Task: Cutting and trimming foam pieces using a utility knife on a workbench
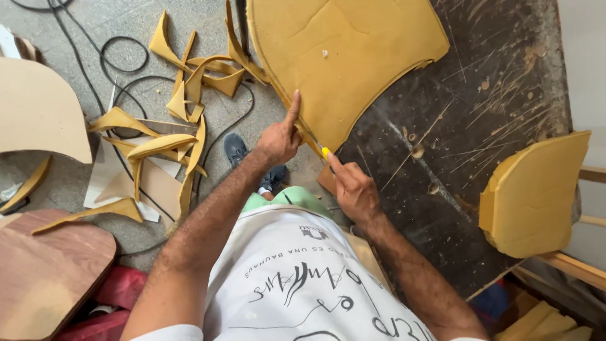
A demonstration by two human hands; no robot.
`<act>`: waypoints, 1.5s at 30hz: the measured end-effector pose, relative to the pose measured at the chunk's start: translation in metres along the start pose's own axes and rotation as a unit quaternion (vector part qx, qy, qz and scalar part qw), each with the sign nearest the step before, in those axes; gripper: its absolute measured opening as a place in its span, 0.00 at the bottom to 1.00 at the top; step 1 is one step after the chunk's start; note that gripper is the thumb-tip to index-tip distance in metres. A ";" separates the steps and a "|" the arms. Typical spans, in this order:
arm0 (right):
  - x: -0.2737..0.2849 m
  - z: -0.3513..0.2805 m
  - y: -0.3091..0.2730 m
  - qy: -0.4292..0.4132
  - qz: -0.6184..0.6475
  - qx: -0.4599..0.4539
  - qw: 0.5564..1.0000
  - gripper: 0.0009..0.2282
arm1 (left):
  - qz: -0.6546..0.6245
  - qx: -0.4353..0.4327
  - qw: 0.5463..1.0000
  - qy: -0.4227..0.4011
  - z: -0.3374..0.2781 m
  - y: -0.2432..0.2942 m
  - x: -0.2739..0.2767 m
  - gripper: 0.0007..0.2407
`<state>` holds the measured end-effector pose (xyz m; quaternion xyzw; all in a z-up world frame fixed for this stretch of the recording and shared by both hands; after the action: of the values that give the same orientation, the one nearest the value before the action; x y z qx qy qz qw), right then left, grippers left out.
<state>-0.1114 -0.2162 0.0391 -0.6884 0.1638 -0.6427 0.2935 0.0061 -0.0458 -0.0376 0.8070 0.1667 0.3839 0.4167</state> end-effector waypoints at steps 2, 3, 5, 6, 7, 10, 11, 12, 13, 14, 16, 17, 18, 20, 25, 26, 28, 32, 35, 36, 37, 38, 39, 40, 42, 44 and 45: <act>-0.004 0.007 -0.001 -0.012 -0.046 0.026 0.999 0.21 | 0.044 0.019 0.999 -0.018 -0.007 0.008 0.006 0.42; -0.003 0.012 -0.004 -0.015 -0.047 0.028 0.998 0.21 | 0.042 0.021 0.999 -0.015 -0.007 0.011 0.010 0.42; -0.004 0.021 -0.009 -0.046 -0.114 0.019 0.992 0.20 | 0.092 0.028 0.995 -0.037 -0.007 0.015 0.014 0.44; -0.004 0.026 -0.013 -0.047 -0.115 0.023 0.992 0.20 | 0.091 0.030 0.995 -0.033 -0.006 0.017 0.017 0.44; -0.006 0.029 -0.016 -0.067 -0.142 0.020 0.987 0.21 | 0.097 0.042 0.993 -0.051 -0.006 0.017 0.017 0.45; -0.023 0.044 -0.013 -0.101 -0.185 0.011 0.977 0.23 | 0.102 0.064 0.990 -0.076 -0.002 0.015 0.013 0.46; -0.030 0.047 -0.009 -0.110 -0.202 0.000 0.973 0.24 | 0.104 0.067 0.989 -0.085 0.000 0.015 0.010 0.46; -0.030 0.048 -0.009 -0.109 -0.202 -0.001 0.973 0.24 | 0.105 0.066 0.989 -0.086 0.000 0.012 0.010 0.46; -0.030 0.050 -0.008 -0.126 -0.207 -0.005 0.970 0.25 | 0.116 0.070 0.987 -0.091 0.003 0.010 0.010 0.45; -0.031 0.052 -0.007 -0.142 -0.212 -0.010 0.967 0.26 | 0.127 0.073 0.985 -0.095 0.005 0.007 0.010 0.45; -0.017 0.026 -0.003 -0.122 -0.212 0.007 0.970 0.26 | 0.125 0.068 0.985 -0.096 0.006 0.002 0.001 0.46; -0.009 0.015 -0.003 -0.101 -0.209 0.023 0.973 0.26 | 0.125 0.063 0.985 -0.098 0.007 -0.001 -0.002 0.48; -0.012 0.016 -0.001 -0.100 -0.209 0.026 0.972 0.26 | 0.125 0.064 0.986 -0.095 0.008 0.001 0.005 0.48; -0.018 0.011 0.001 -0.096 -0.247 0.042 0.963 0.28 | 0.100 0.063 0.985 -0.124 0.005 0.007 0.007 0.46; -0.040 0.043 -0.018 -0.067 -0.236 0.034 0.969 0.29 | 0.146 0.072 0.975 -0.151 0.015 0.001 0.003 0.46; -0.045 0.040 -0.014 -0.082 -0.225 0.033 0.970 0.31 | 0.170 0.072 0.971 -0.155 0.014 0.000 0.005 0.47; -0.025 -0.014 0.012 -0.147 -0.176 -0.066 0.971 0.30 | 0.203 0.072 0.960 -0.176 0.009 0.004 0.007 0.47; -0.007 -0.119 0.067 -0.231 -0.078 -0.209 0.947 0.21 | 0.244 0.072 0.948 -0.190 0.018 -0.015 0.019 0.48; 0.005 -0.104 0.024 -0.100 0.063 -0.146 0.982 0.24 | 0.155 0.069 0.970 -0.177 0.005 -0.005 0.031 0.54; 0.004 -0.092 0.021 -0.088 0.067 -0.146 0.983 0.24 | 0.167 0.064 0.968 -0.178 0.005 -0.012 0.023 0.54; 0.011 -0.085 0.013 -0.037 0.104 -0.126 0.986 0.23 | 0.047 0.052 0.997 -0.032 0.011 -0.013 0.029 0.42; 0.018 -0.078 0.007 0.015 0.138 -0.104 0.985 0.23 | -0.077 0.039 0.990 0.112 0.012 -0.020 0.036 0.34; 0.022 -0.078 0.004 0.027 0.138 -0.112 0.984 0.23 | -0.072 0.030 0.992 0.102 0.017 -0.009 0.036 0.34; 0.029 -0.079 -0.002 0.070 0.156 -0.102 0.980 0.22 | -0.190 0.100 0.959 0.186 0.016 -0.014 0.044 0.32; 0.040 -0.081 -0.012 0.116 0.173 -0.089 0.974 0.21 | -0.301 0.165 0.901 0.265 0.023 -0.016 0.054 0.35; 0.057 -0.088 -0.024 0.175 0.161 -0.071 0.969 0.21 | -0.450 0.276 0.793 0.304 0.040 -0.024 0.051 0.50; 0.055 -0.099 -0.022 0.179 0.160 -0.070 0.968 0.21 | -0.449 0.272 0.795 0.303 0.033 0.005 0.074 0.50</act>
<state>-0.2048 -0.2516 0.0961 -0.5455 0.3665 -0.6870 0.3099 0.0785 -0.0231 -0.0098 0.5640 0.7256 0.3176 0.2334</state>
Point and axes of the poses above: each hand's wrist, its own z-axis towards the middle knuckle, its own x-axis out of the back of the hand, y = z × x, the point moved 7 cm from there along z, towards the middle knuckle, and after that the axes turned 7 degrees about z, right-handed, at the moved point
